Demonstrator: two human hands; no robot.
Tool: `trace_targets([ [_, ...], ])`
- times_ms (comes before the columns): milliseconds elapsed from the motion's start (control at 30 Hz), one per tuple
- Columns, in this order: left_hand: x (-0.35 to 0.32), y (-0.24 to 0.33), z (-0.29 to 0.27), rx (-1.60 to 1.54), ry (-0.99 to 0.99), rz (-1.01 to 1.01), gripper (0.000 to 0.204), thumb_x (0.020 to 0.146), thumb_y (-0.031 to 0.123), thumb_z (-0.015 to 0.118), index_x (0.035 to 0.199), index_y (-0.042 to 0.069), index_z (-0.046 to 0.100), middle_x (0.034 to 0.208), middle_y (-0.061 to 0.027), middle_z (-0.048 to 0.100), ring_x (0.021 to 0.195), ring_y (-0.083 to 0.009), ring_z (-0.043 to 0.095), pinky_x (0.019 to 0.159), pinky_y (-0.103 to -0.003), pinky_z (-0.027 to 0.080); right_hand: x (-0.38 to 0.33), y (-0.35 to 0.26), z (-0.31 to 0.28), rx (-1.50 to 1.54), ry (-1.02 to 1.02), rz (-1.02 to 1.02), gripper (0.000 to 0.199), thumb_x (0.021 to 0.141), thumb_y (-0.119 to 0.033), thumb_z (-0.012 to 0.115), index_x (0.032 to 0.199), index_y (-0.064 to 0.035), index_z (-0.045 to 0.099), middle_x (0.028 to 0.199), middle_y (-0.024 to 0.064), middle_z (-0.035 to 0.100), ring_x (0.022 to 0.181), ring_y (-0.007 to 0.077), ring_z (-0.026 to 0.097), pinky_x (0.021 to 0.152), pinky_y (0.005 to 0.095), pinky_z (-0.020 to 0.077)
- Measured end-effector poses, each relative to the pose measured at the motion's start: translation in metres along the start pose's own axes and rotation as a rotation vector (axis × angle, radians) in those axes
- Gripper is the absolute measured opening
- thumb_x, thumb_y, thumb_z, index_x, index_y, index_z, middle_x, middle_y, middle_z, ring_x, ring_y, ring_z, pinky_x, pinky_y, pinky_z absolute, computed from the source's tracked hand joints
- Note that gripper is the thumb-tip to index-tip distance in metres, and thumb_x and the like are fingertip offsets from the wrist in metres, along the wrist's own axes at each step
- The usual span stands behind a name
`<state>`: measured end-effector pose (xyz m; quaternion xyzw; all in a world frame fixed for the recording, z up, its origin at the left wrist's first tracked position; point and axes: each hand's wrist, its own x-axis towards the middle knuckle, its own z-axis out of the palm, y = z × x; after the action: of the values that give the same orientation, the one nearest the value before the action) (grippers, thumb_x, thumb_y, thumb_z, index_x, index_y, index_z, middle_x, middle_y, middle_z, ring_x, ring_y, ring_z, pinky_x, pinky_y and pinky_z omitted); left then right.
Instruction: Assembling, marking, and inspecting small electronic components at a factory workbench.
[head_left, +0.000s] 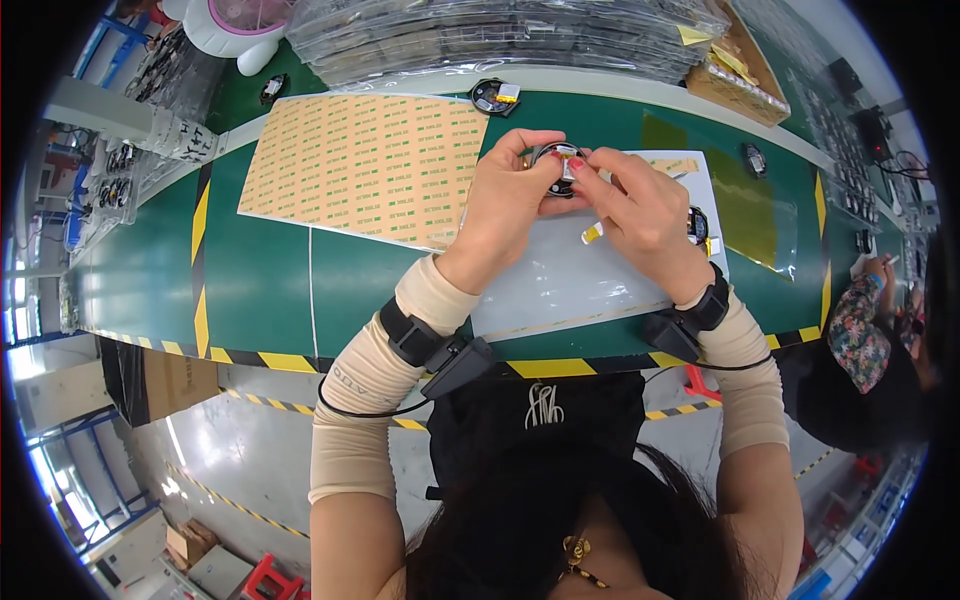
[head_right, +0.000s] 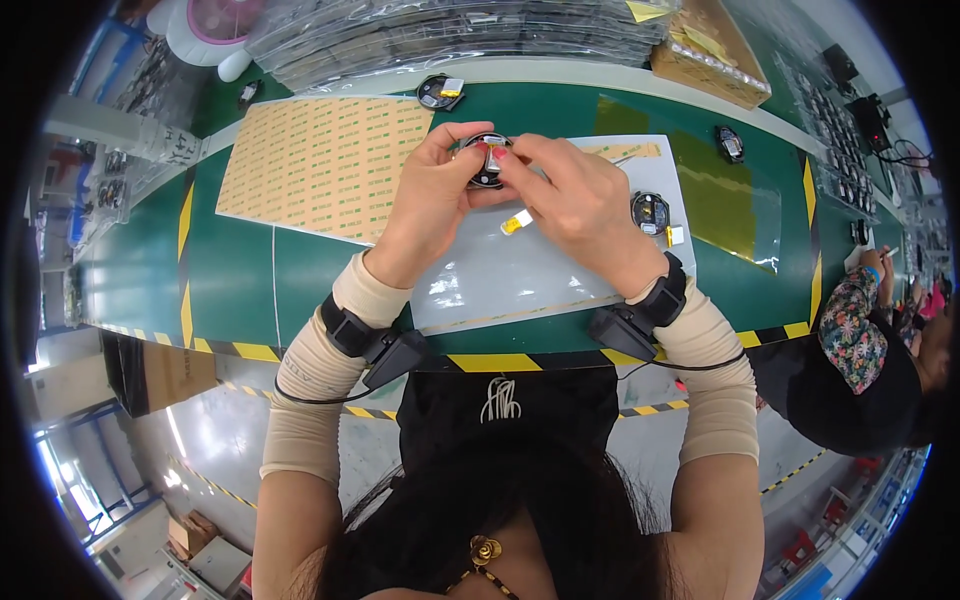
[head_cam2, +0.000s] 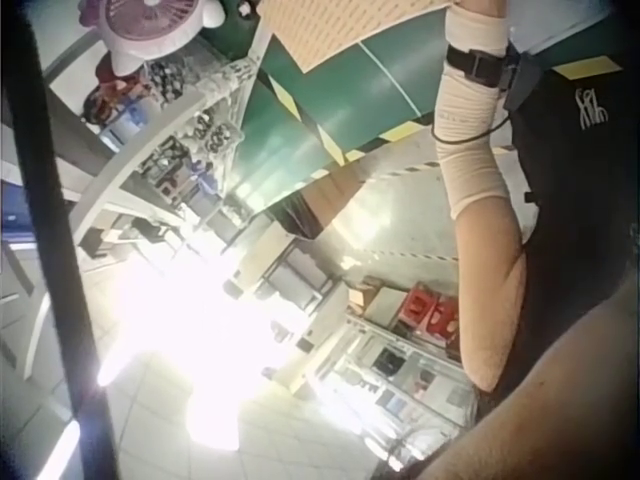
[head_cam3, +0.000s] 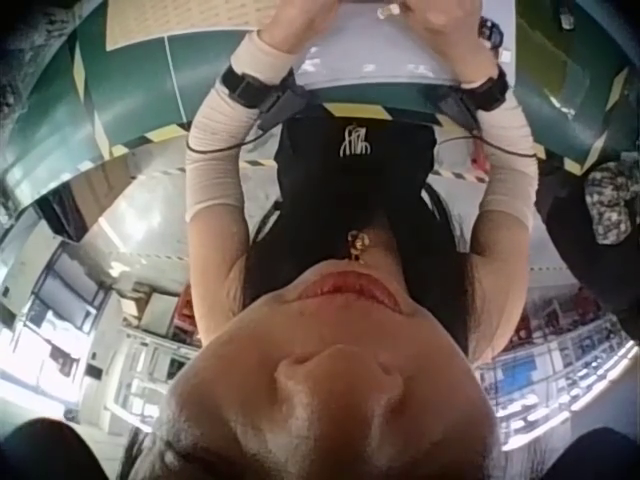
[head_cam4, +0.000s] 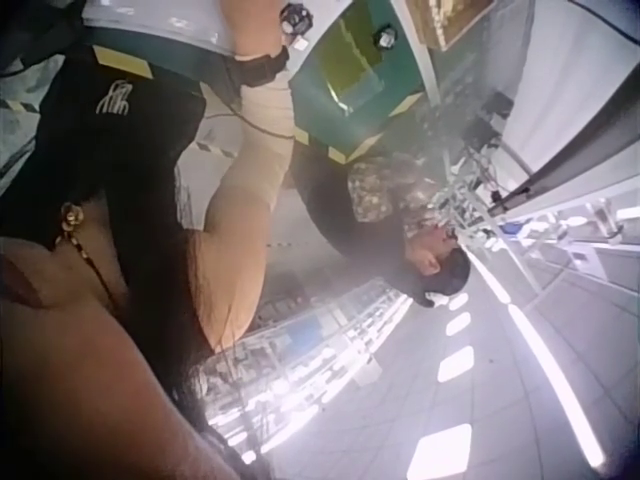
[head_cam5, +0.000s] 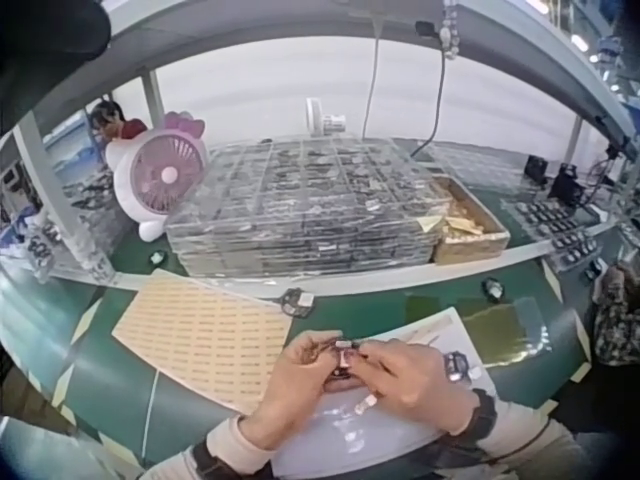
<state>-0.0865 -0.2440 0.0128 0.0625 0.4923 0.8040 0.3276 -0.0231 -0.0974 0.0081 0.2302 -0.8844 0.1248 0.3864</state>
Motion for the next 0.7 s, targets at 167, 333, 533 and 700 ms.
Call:
trace_targets([
  [167,-0.0013,0.0025,-0.0019,-0.064,-0.089,0.023,0.024,0.088,0.005,0.042,0.110,-0.005,0.044,0.098,-0.0121,0.056,0.087,-0.0181,0.059,0.078,-0.032,0.054,0.0056,-0.0033,-0.0012,-0.032,0.020,0.047,0.035,0.060,0.003,0.068,0.093,-0.0060,0.065,0.088,0.0062,0.059,0.058,0.0172,0.053,0.045,0.0251,0.0422],
  [333,0.0000,0.0020,-0.0032,-0.212,-0.181,-0.002,0.026,0.089,0.003,0.039,0.114,-0.004,0.043,0.101,-0.0117,0.055,0.088,-0.0178,0.058,0.081,-0.032,0.052,0.0049,-0.0012,-0.0037,-0.060,0.067,0.056,0.032,0.062,0.002,0.068,0.093,-0.0066,0.065,0.082,0.0049,0.058,0.058,0.0172,0.052,0.044,0.0251,0.0402],
  [533,-0.0009,0.0032,0.0005,-0.206,-0.168,-0.039,0.027,0.089,0.002,0.038,0.115,-0.005,0.041,0.102,-0.0120,0.055,0.089,-0.0184,0.058,0.082,-0.032,0.052,0.0015,0.0002,-0.0070,-0.093,0.086,0.006,0.030,0.064,0.000,0.069,0.093,-0.0072,0.066,0.075,0.0033,0.055,0.058,0.0167,0.052,0.044,0.0253,0.0392],
  [700,-0.0029,0.0045,-0.0013,-0.192,-0.194,-0.014,0.029,0.089,0.002,0.038,0.116,-0.005,0.040,0.102,-0.0116,0.054,0.090,-0.0180,0.058,0.084,-0.032,0.051,0.0015,0.0025,-0.0040,-0.054,0.064,-0.017,0.030,0.065,0.001,0.067,0.094,-0.0067,0.065,0.077,0.0043,0.055,0.057,0.0170,0.051,0.044,0.0252,0.0395],
])
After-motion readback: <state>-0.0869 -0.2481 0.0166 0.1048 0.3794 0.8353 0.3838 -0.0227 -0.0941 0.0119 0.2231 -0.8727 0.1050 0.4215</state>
